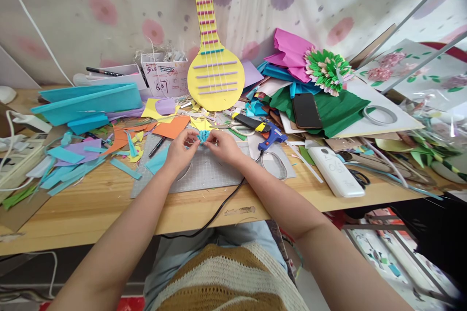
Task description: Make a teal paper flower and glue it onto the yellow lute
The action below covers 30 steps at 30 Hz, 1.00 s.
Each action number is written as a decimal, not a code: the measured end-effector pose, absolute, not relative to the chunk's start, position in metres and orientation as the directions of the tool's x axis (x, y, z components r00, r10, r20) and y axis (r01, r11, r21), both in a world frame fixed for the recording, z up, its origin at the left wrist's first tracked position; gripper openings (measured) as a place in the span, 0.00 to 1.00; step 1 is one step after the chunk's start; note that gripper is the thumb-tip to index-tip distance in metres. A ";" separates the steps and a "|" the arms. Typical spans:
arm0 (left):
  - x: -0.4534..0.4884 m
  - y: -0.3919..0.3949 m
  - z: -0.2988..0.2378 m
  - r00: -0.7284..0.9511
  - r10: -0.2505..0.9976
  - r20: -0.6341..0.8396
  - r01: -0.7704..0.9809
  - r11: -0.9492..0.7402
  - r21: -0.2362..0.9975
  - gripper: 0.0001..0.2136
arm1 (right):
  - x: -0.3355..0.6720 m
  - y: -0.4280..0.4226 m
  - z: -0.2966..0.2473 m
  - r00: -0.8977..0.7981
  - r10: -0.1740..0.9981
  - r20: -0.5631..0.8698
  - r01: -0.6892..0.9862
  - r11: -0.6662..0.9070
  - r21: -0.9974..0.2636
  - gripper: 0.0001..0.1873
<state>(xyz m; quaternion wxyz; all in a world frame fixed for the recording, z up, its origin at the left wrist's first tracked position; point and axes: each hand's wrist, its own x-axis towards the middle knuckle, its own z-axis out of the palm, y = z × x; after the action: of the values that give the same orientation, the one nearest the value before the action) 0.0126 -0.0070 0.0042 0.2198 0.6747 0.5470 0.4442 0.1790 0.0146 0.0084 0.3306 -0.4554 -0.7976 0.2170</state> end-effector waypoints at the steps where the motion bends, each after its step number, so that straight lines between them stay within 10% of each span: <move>1: 0.013 -0.008 0.005 0.010 0.931 0.364 0.557 -0.307 0.771 0.10 | 0.179 0.014 0.009 -0.359 0.882 0.305 0.577 0.467 -0.670 0.06; 23: 0.009 -0.007 0.010 0.271 0.666 0.695 0.749 -0.599 0.282 0.05 | 0.182 0.019 0.010 -0.322 0.935 0.148 0.428 0.283 -0.858 0.09; 30: 0.009 -0.005 0.009 0.244 0.679 0.692 0.753 -0.583 0.305 0.06 | 0.186 0.011 0.016 -0.451 0.807 0.382 0.506 0.584 -0.635 0.04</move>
<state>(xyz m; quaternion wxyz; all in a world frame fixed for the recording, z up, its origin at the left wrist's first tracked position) 0.0092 -0.0054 0.0088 -0.0450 0.7875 0.4546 0.4136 0.1858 0.0108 0.0162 0.3398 -0.3989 -0.8224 0.2215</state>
